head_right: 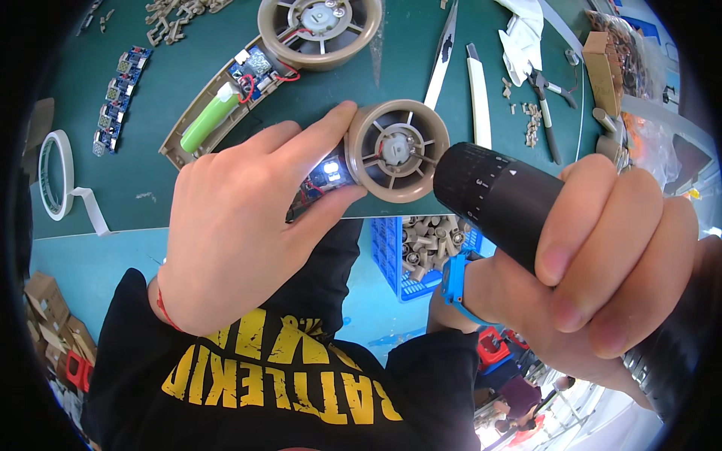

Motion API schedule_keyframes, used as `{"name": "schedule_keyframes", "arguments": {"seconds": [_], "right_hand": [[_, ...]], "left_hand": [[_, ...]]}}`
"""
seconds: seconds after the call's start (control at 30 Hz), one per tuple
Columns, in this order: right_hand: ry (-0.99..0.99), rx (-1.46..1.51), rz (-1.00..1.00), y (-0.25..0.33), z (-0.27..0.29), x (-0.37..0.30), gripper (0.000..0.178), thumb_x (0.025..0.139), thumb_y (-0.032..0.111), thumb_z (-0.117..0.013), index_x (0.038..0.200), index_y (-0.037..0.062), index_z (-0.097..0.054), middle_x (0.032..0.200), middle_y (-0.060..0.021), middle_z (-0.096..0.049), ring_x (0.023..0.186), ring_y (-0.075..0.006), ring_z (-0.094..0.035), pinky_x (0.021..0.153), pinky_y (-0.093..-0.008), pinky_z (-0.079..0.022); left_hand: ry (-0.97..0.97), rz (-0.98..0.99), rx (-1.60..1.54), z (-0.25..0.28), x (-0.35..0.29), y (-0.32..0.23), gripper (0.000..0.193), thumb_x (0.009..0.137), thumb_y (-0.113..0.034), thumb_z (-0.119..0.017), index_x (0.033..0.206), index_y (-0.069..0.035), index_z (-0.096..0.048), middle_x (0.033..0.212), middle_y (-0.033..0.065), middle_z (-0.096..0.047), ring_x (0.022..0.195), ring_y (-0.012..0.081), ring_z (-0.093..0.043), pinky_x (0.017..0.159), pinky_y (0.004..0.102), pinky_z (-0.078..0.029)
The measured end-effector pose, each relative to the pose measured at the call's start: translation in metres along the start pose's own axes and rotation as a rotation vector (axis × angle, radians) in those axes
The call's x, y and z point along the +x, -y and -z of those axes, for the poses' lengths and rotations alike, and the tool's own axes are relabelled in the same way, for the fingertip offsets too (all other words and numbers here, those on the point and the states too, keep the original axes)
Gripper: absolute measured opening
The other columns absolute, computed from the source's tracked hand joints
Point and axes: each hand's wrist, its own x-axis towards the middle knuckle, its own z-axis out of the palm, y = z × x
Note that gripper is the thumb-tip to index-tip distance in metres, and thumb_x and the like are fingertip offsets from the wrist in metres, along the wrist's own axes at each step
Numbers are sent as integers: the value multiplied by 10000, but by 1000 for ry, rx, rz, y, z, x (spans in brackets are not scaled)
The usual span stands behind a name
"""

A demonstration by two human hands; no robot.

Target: Assembling handheld electronic fans by installing motors, batteries, and circuit boards into plastic casings.

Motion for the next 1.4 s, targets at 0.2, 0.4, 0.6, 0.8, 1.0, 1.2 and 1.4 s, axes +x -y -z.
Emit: {"name": "schedule_keyframes", "arguments": {"seconds": [0.2, 0.4, 0.6, 0.8, 1.0, 1.2, 1.4], "right_hand": [[46, 36, -43, 0, 6, 0, 818, 719, 928, -327, 677, 141, -549, 590, 43, -531, 476, -76, -532, 520, -228, -463], [51, 22, -72, 5, 16, 7, 821, 723, 926, -305, 685, 142, -545, 591, 43, -522, 476, -73, -519, 517, -227, -451], [34, 6, -113, 33, 72, 22, 824, 728, 923, -278, 695, 142, -539, 593, 42, -511, 476, -69, -504, 513, -226, -436], [18, -1, -138, 18, 55, 18, 828, 733, 920, -251, 704, 142, -533, 595, 42, -499, 477, -65, -488, 509, -225, -421], [3, -20, -157, 15, 38, 14, 832, 738, 917, -225, 714, 143, -528, 597, 41, -488, 477, -61, -473, 505, -223, -407], [5, -33, -175, 13, 24, 16, 837, 743, 914, -198, 724, 143, -522, 598, 40, -477, 478, -58, -457, 501, -222, -392], [2, -50, -197, 5, 13, 14, 842, 749, 911, -171, 733, 144, -517, 600, 40, -466, 478, -54, -442, 497, -221, -377]], "left_hand": [[7, 2, -13, -1, 0, 0, 491, 780, -208, -762, 1229, -83, -608, 782, 68, -617, 612, 256, -613, 543, 335, -478], [10, 11, -20, 1, -2, 3, 489, 776, -202, -764, 1225, -83, -610, 791, 70, -624, 619, 256, -619, 550, 334, -483], [13, 16, -12, 0, -1, 3, 480, 768, -192, -769, 1211, -85, -620, 782, 72, -624, 620, 264, -614, 553, 341, -480], [-11, 13, -22, -4, 3, 2, 470, 768, -191, -770, 1202, -83, -623, 768, 71, -614, 607, 268, -600, 542, 347, -463], [-15, 9, -37, -3, 1, 2, 467, 773, -195, -769, 1200, -78, -621, 758, 74, -605, 603, 274, -591, 538, 353, -454], [-13, 4, -47, -1, -1, 3, 473, 778, -195, -765, 1209, -69, -617, 758, 80, -603, 606, 280, -589, 542, 361, -452], [-7, 0, -53, -1, 0, 4, 469, 788, -203, -755, 1213, -64, -614, 756, 86, -602, 608, 285, -590, 547, 369, -452]]}}
